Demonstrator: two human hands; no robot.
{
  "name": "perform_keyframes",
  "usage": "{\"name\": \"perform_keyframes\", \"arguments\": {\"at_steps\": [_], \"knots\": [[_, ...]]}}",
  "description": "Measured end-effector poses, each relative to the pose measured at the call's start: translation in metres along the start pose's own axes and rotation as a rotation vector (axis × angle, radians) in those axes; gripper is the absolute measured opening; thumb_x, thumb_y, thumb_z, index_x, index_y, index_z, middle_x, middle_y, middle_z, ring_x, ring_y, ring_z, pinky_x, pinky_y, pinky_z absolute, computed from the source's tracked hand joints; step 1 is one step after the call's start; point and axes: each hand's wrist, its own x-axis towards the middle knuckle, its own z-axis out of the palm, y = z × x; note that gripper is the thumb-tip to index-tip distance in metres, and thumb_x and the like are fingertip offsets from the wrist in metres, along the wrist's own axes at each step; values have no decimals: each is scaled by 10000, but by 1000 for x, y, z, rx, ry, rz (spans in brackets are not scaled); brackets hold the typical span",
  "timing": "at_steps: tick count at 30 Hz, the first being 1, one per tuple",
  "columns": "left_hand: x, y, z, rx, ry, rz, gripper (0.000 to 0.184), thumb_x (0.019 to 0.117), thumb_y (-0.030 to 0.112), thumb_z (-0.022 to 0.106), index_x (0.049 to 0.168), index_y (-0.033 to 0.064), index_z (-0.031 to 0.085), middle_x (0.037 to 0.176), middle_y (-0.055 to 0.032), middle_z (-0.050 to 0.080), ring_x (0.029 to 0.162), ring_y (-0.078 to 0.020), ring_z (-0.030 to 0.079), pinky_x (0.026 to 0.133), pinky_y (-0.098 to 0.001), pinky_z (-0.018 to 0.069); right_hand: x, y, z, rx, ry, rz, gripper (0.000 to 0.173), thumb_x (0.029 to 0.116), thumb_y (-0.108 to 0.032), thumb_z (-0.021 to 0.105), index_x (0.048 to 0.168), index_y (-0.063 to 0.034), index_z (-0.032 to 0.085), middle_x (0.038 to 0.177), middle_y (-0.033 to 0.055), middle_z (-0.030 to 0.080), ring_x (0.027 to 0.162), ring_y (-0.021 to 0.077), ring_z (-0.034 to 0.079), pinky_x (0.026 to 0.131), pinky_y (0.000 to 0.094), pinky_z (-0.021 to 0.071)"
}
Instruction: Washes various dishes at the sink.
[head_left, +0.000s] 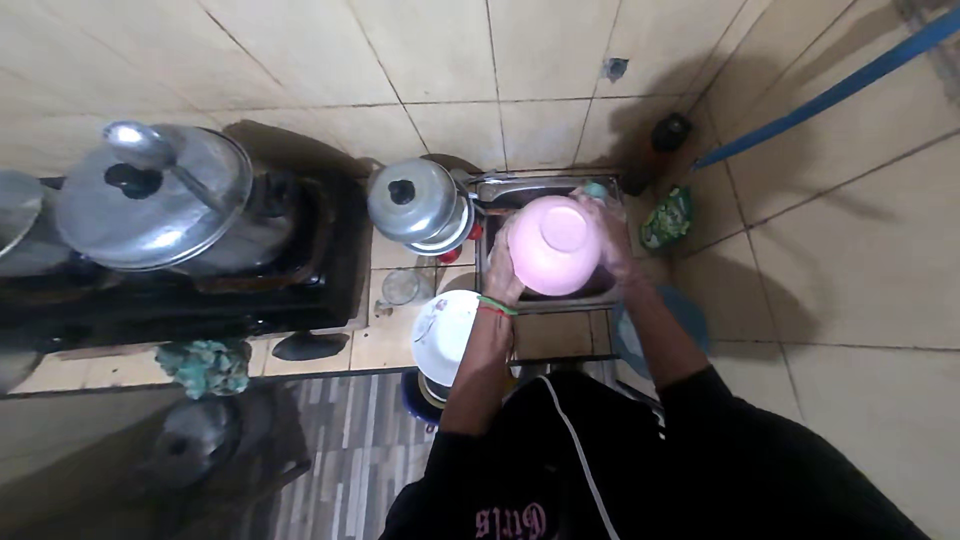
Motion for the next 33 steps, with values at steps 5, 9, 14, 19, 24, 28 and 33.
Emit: {"name": "perform_keyframes", "arguments": {"at_steps": [5,9,14,19,24,28,33], "knots": [[23,-4,-11,401,-88,73,340,1107,282,389,1262,63,599,1094,-26,685,998,-76,651,899,-300,562,29,-31,2,-113,-84,129,262,914,-159,759,1112,0,693,1001,91,720,911,108,675,851,321,579],[38,-32,-16,610,-15,262,544,1130,354,296,1405,-59,522,1344,-224,604,1245,-238,587,1093,-422,462,21,-34,12,-567,-26,-199,365,930,-303,746,1088,26,724,1023,174,732,952,250,703,896,450,563],[18,-40,-10,-33,-102,-420,809,923,838,245,1366,233,549,1207,-140,678,1048,-343,678,792,-576,588,-24,-1,25,-852,-82,-732,282,842,-313,757,921,-42,741,873,165,718,760,338,715,603,534,565],[9,-59,-25,-21,-7,-305,323,1032,334,345,1182,155,568,1027,-72,681,921,-234,679,754,-471,587,-36,-4,16,-495,-224,-170,325,980,-264,679,1132,23,700,980,168,720,866,259,702,803,482,585],[5,-74,-13,82,151,32,410,1085,217,329,1451,73,445,1325,-132,585,1155,-215,591,965,-445,517,-11,-9,14,-539,-268,130,482,1045,-320,570,1438,-42,542,1427,209,567,1323,342,543,1123,557,421],[10,-83,-16,187,82,103,496,1116,359,297,1540,121,394,1450,-100,530,1266,-173,538,1055,-406,465,-49,5,31,-734,-553,-71,367,1035,-74,541,1378,54,567,1314,287,624,1194,428,630,1037,574,490],[1,-79,-27,327,194,104,495,1121,346,291,1506,67,428,1439,-158,534,1259,-219,552,1048,-445,472,-36,30,10,-858,-802,-193,168,931,-4,644,1048,30,760,1173,227,685,1144,378,640,1030,548,493]]}}
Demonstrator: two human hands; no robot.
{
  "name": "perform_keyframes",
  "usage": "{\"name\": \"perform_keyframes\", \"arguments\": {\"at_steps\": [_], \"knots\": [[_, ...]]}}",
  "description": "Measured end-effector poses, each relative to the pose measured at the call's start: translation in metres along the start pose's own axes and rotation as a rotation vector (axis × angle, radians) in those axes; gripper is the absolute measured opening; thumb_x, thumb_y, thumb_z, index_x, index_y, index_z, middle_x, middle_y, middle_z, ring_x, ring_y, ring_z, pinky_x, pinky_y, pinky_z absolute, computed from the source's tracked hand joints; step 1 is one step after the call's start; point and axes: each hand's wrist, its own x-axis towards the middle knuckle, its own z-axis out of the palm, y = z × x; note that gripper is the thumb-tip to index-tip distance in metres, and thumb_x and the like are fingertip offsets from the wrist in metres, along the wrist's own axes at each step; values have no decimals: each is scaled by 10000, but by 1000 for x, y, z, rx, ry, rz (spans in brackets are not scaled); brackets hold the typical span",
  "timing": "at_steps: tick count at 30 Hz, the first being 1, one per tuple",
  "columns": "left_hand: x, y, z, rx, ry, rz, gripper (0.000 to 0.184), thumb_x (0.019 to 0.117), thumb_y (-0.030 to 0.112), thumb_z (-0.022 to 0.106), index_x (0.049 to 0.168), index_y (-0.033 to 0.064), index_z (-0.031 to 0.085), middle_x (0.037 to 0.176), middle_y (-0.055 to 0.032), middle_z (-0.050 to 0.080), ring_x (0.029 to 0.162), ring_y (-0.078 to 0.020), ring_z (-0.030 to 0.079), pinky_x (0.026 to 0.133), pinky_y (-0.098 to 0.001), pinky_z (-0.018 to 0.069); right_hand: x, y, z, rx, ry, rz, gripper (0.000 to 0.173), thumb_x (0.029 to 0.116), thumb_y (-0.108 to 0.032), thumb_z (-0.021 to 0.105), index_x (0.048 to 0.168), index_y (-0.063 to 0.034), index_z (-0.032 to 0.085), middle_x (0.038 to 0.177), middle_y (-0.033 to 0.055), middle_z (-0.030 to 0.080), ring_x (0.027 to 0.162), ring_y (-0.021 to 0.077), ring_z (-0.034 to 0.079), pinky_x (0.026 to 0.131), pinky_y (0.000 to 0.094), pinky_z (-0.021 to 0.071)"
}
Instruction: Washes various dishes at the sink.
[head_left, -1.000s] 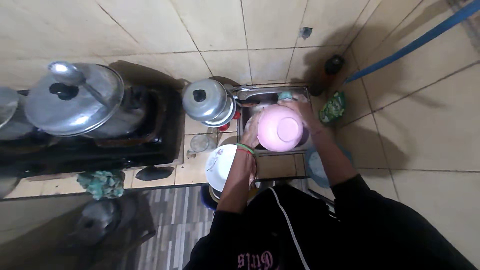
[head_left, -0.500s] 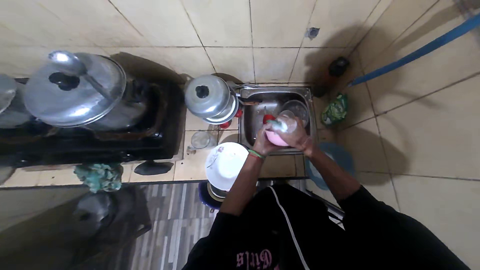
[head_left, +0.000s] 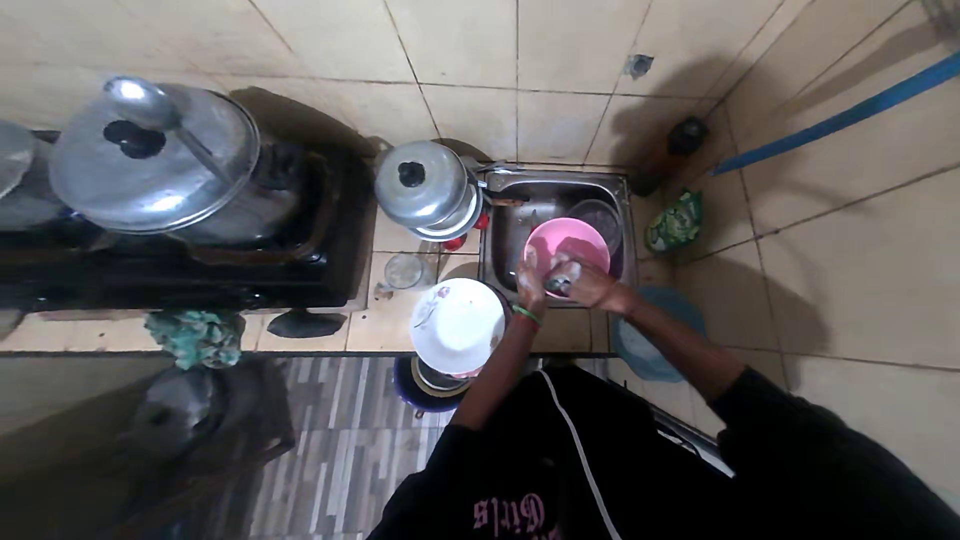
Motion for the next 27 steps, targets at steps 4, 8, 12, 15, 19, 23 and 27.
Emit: {"name": "perform_keyframes", "arguments": {"at_steps": [4,8,12,15,19,23,27], "knots": [[4,3,-7,177,-212,-42,494,1124,355,285,1486,75,473,1425,-139,559,1259,-210,557,1049,-450,480,7,31,-25,-230,130,70,313,979,-143,621,1260,-9,653,1238,284,635,1152,466,623,983,615,504],[-1,17,1,165,-260,12,487,1129,323,273,1498,58,451,1416,-150,560,1238,-190,570,1050,-417,481,23,18,-44,-484,131,-121,251,977,-56,609,1202,-69,719,1252,223,665,1175,465,618,957,606,517],[13,30,4,100,-71,302,455,1096,182,320,1440,-73,473,1417,-223,547,1288,-196,543,1111,-363,432,2,-16,-29,-209,55,204,345,968,-62,632,1309,-22,664,1348,249,608,1291,461,531,1063,629,441],[15,25,4,45,-32,378,487,1080,245,336,1443,-47,478,1413,-194,553,1269,-176,549,1094,-350,443,-11,-49,-30,129,-34,135,423,1022,-55,556,1441,3,540,1356,247,614,1255,367,602,1091,519,457],[-16,2,7,177,-140,221,638,1059,594,300,1593,247,327,1541,-60,474,1343,-191,510,1088,-474,457,2,-32,-10,397,377,108,401,959,-8,616,1359,-25,605,1199,212,690,1023,330,697,887,515,584],[-25,8,20,160,-109,133,678,1034,631,281,1629,319,189,1632,-66,337,1414,-248,428,1069,-546,437,-4,-51,-5,447,608,251,435,1012,-101,624,1435,-78,523,1361,207,613,1186,384,630,980,543,530],[5,23,6,75,-23,438,583,1082,371,310,1508,-18,395,1481,-166,494,1330,-161,501,1130,-347,418,-1,-39,-4,247,300,46,244,1006,-110,609,1191,34,676,1130,230,691,1014,353,687,913,533,551]]}}
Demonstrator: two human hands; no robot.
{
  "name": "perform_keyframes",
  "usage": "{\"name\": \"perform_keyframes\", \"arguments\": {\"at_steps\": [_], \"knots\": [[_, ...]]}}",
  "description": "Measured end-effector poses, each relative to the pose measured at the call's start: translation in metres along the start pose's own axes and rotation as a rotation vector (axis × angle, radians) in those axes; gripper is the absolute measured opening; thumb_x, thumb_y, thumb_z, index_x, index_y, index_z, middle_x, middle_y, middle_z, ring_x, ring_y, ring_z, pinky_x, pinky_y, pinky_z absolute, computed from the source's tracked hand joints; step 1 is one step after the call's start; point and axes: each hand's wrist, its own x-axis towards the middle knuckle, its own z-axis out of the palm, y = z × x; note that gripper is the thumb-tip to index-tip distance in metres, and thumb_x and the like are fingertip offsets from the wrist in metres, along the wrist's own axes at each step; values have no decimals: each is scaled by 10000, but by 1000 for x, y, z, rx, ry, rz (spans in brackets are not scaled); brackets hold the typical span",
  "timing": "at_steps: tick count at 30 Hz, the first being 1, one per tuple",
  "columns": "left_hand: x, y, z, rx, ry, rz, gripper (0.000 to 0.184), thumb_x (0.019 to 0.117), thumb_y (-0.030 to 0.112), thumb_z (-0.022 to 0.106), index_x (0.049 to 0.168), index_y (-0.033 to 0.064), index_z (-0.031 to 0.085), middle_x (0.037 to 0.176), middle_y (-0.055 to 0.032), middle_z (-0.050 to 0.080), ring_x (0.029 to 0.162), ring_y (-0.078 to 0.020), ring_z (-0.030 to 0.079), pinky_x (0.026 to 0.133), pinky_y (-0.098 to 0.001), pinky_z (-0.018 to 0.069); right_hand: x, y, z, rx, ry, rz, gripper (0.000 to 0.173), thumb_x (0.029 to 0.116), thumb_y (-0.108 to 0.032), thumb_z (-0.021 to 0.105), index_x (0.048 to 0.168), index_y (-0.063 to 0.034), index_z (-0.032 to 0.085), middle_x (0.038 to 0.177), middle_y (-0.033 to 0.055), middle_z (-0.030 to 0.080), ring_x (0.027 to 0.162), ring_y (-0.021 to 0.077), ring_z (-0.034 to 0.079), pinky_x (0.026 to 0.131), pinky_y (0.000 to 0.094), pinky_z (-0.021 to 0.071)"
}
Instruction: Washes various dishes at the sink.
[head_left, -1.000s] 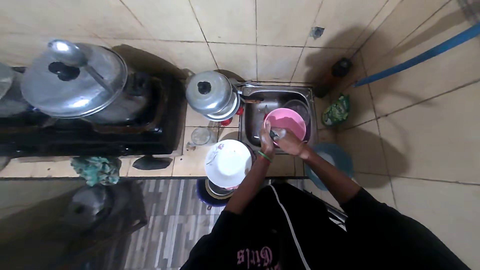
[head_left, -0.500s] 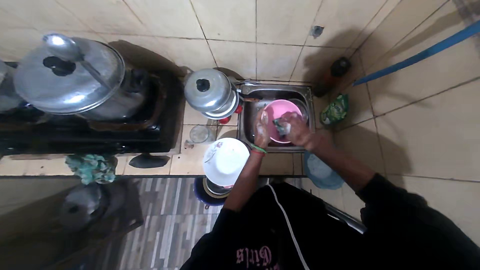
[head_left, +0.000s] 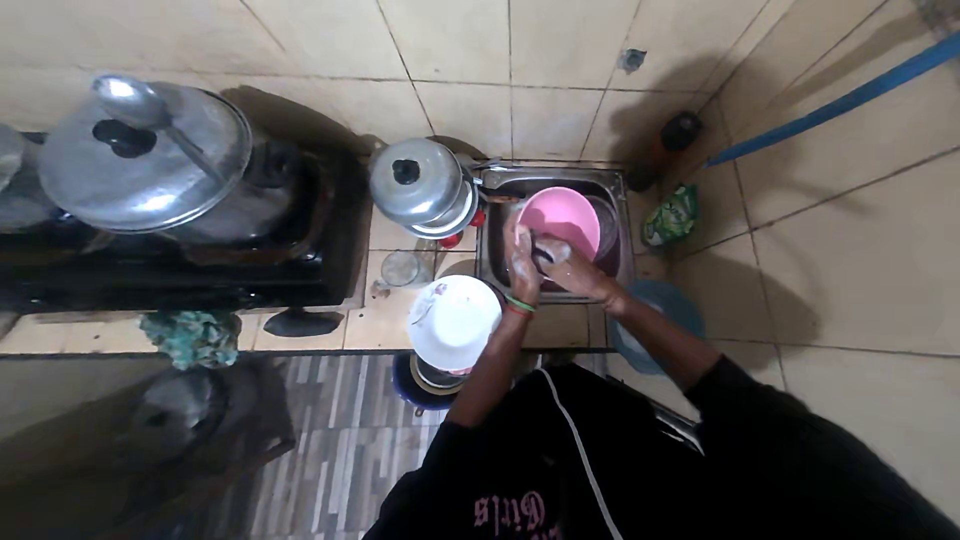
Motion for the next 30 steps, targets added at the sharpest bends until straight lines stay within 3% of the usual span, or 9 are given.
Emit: {"name": "perform_keyframes", "arguments": {"at_steps": [4,9,12,16,20,22,25,27,30], "knots": [[14,17,-17,134,-159,-71,501,1089,280,351,1471,-23,463,1456,-199,527,1324,-197,526,1126,-375,424,31,42,-31,-529,-203,-156,281,956,-124,645,1212,-34,718,1273,239,655,1218,448,594,1033,614,464],[15,18,-12,38,-258,-309,505,1112,335,294,1517,63,426,1420,-144,560,1251,-171,573,1056,-391,491,52,43,-45,-808,-1,-510,185,982,-67,582,1110,-28,710,1150,208,690,1098,425,657,922,539,539],[24,14,-15,-6,-145,-182,500,1100,297,327,1503,23,439,1475,-151,519,1320,-168,529,1111,-377,451,35,26,-30,-611,-176,-170,271,973,-93,578,1207,-49,708,1306,209,636,1207,420,601,1000,595,492],[16,15,1,-40,-30,-210,498,1102,317,332,1483,15,440,1414,-152,544,1251,-166,546,1065,-375,461,34,14,-4,-68,-37,-151,197,912,-30,655,1077,51,724,1122,225,699,1073,330,674,979,497,529],[7,16,6,6,-74,-198,530,1090,318,358,1535,30,380,1494,-173,488,1341,-194,507,1127,-395,430,53,30,-9,-524,232,-123,238,956,-48,600,1149,-22,739,1260,200,666,1189,397,623,987,546,521],[17,18,-2,42,-26,-133,489,1091,275,376,1479,-17,431,1418,-191,543,1267,-193,559,1082,-374,470,42,14,-11,-603,44,58,271,952,-69,605,1186,11,717,1257,249,651,1207,464,591,996,623,484],[21,13,-6,64,-11,-164,449,1093,253,395,1436,-24,482,1369,-199,574,1226,-207,573,1055,-396,470,33,-2,-4,-230,-185,172,242,972,-157,639,1067,55,708,1071,256,699,1065,402,665,945,590,501],[10,10,-1,65,-69,-189,472,1103,273,357,1451,-27,463,1389,-203,558,1257,-207,555,1087,-394,450,38,10,5,-30,9,100,224,978,-135,639,1075,47,726,1036,219,724,1013,333,693,947,533,530],[6,8,-1,60,-89,-163,483,1103,280,342,1458,-26,461,1406,-196,554,1283,-195,548,1104,-379,447,44,24,4,-452,193,98,290,990,-135,580,1211,2,706,1211,228,696,1160,420,647,994,597,500]]}}
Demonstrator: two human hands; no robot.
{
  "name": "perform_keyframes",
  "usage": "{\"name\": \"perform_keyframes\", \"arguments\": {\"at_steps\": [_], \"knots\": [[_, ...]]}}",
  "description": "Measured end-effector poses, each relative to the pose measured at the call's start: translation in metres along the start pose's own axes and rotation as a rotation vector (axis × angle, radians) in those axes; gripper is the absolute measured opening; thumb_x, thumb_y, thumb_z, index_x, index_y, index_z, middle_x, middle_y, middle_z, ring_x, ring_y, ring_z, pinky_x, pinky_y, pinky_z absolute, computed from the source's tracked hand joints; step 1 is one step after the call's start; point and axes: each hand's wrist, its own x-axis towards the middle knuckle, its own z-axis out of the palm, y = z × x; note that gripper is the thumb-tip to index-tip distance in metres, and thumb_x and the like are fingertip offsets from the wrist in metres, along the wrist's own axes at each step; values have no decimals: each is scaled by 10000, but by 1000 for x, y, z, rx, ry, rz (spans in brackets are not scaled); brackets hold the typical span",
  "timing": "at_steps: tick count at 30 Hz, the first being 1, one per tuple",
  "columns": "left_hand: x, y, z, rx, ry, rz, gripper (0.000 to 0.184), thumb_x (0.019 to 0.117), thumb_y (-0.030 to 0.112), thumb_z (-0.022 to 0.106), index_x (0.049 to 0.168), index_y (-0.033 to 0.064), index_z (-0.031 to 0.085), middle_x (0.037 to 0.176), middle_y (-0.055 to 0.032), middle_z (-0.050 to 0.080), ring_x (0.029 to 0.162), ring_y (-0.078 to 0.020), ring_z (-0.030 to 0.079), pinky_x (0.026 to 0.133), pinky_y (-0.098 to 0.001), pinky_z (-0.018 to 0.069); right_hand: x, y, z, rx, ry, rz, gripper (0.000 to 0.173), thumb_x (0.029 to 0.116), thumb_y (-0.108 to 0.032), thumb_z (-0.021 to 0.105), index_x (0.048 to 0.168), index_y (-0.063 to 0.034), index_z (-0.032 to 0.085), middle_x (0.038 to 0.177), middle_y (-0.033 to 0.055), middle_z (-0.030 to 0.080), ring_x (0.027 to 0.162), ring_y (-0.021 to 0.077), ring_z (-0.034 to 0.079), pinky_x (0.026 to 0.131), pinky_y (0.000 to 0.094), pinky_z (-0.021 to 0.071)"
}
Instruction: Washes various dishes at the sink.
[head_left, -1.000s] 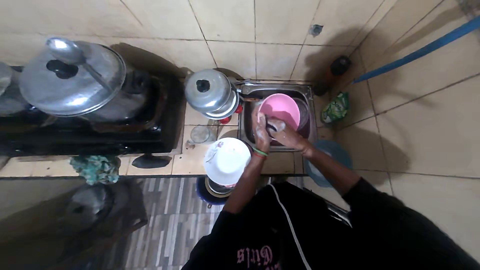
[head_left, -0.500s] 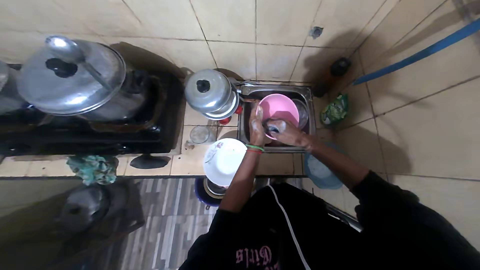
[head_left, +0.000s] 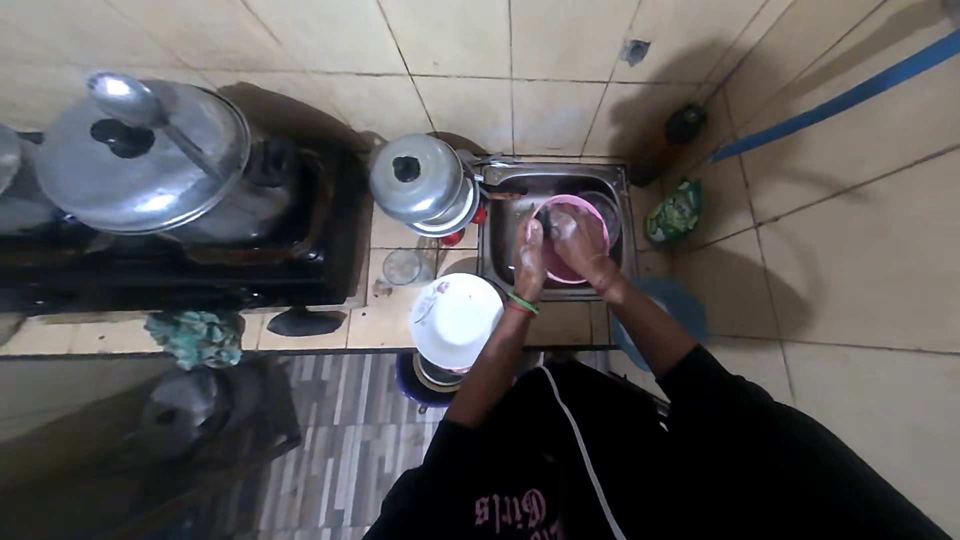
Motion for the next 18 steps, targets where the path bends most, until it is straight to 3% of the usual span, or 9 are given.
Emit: {"name": "perform_keyframes", "arguments": {"at_steps": [2,4,7,9,10,12,14,16,18], "knots": [[7,0,-7,12,59,14,478,1095,276,368,1444,-33,475,1402,-202,558,1271,-206,554,1094,-386,449,-8,-13,-12,-115,-252,100,327,1016,-147,544,1277,4,668,1294,279,642,1258,488,566,1044,651,437],[12,3,-12,16,74,-20,462,1096,270,378,1428,-35,477,1375,-197,561,1224,-201,567,1056,-386,469,-15,-23,-20,29,-439,61,280,996,-159,599,1180,30,692,1187,283,675,1162,464,625,984,639,473],[7,5,-14,-17,-16,-194,502,1117,353,330,1464,19,472,1356,-175,587,1190,-200,588,1021,-407,488,-11,-10,-7,307,-275,-235,147,915,-65,665,984,40,742,986,205,732,990,346,700,916,538,536],[8,-1,-16,-63,-85,-254,527,1114,402,315,1474,51,474,1351,-151,602,1201,-193,596,1032,-415,496,-1,10,6,169,-63,-405,150,898,-14,633,941,-5,776,1032,165,751,1116,364,671,1015,531,507],[8,-3,-18,-74,-97,-263,528,1111,402,315,1482,58,463,1376,-147,589,1229,-194,584,1051,-418,489,0,17,10,62,-34,-382,164,924,-25,621,975,-22,776,1092,162,742,1179,381,640,1047,541,486],[11,-2,-22,-52,-30,-233,501,1111,362,345,1470,36,468,1393,-170,572,1245,-211,572,1055,-423,482,-6,17,13,-89,-135,-187,229,996,-109,573,1103,-16,754,1237,199,688,1236,413,600,1048,568,478],[13,-1,-25,-37,25,-235,512,1108,357,356,1492,28,436,1441,-192,531,1280,-233,545,1074,-434,459,-16,1,1,-37,-390,8,304,1027,-170,541,1171,42,706,1279,282,635,1228,461,591,1030,621,470],[14,0,-26,-41,13,-251,518,1110,366,344,1498,33,428,1442,-185,530,1276,-222,545,1070,-426,460,-20,-10,-10,66,-502,-50,266,1014,-163,576,1080,51,719,1162,281,680,1132,437,648,978,604,497],[13,2,-24,-27,-57,-300,509,1119,383,314,1440,27,485,1302,-161,608,1141,-195,602,980,-410,508,-19,-10,-5,135,-370,-272,183,940,-52,648,1066,23,756,1213,227,684,1185,385,629,1042,528,491]]}}
